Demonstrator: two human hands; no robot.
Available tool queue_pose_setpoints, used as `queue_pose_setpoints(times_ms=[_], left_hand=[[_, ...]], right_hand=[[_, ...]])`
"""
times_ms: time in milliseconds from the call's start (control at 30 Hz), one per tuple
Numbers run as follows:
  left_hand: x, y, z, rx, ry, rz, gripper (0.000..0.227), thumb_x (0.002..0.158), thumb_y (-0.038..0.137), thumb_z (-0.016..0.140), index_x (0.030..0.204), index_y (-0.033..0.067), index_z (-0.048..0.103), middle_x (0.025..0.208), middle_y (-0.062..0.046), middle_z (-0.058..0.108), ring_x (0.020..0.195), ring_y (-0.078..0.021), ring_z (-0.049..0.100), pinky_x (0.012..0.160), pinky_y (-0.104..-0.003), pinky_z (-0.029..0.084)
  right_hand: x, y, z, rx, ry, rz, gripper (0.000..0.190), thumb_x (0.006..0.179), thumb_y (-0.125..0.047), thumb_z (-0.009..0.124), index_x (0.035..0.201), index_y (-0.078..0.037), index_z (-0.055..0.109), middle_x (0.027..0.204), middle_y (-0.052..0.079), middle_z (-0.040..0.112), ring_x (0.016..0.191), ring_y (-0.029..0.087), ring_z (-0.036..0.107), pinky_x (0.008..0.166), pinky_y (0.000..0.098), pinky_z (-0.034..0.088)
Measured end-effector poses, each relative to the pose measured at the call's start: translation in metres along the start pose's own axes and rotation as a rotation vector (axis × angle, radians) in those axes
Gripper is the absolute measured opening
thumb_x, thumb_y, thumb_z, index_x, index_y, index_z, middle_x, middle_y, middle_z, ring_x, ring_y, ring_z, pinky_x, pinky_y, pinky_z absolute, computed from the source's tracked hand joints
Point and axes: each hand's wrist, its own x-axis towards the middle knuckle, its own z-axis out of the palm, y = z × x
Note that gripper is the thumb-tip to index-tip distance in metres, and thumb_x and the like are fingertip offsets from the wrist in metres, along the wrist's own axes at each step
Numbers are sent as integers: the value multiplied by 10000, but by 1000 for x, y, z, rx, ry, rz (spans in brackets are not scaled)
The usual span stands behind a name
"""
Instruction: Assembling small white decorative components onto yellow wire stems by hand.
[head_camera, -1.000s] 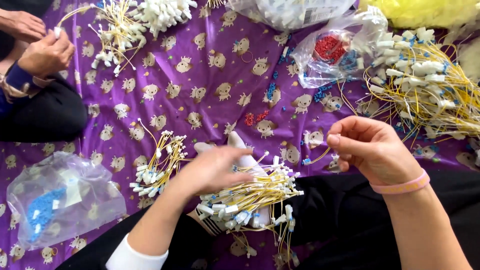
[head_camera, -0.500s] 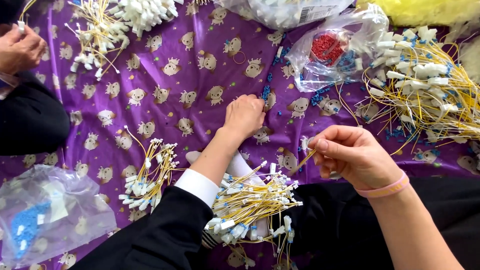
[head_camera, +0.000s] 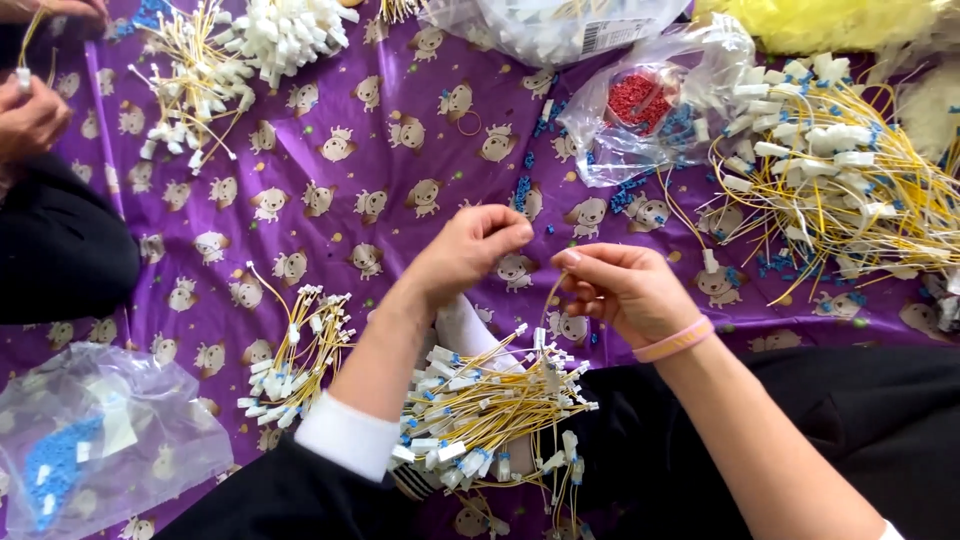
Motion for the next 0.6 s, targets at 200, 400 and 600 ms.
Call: queue_pose_setpoints(times_ms=[200,400,600], left_hand=[[-33,13,49,157,263,197,164,863,200,575,862,60,662,649,-74,607,613,-117,524,536,-262,437],[-46,29,56,257,338,364,78,816,180,666,847,127,715,663,-25,648,571,-84,574,489,-207,453],[-49,39,61,472,471,560,27,794,121,682,799,139,702,643,-18,637,607,-147,592,564,-243,479]], right_hand=[[-7,1,9,44,4,-31,218,816,-105,674,951,66,662,664,137,595,479,85,495,443,316,570],[-9,1,4,-3,5,-75,198,827,-111,671,933,56,665,619,93,542,478,65,445,430,282,553],[-19,-1,14,3,15,-164,194,865,-134,638,920,53,650,641,64,524,521,55,431,406,262,531]])
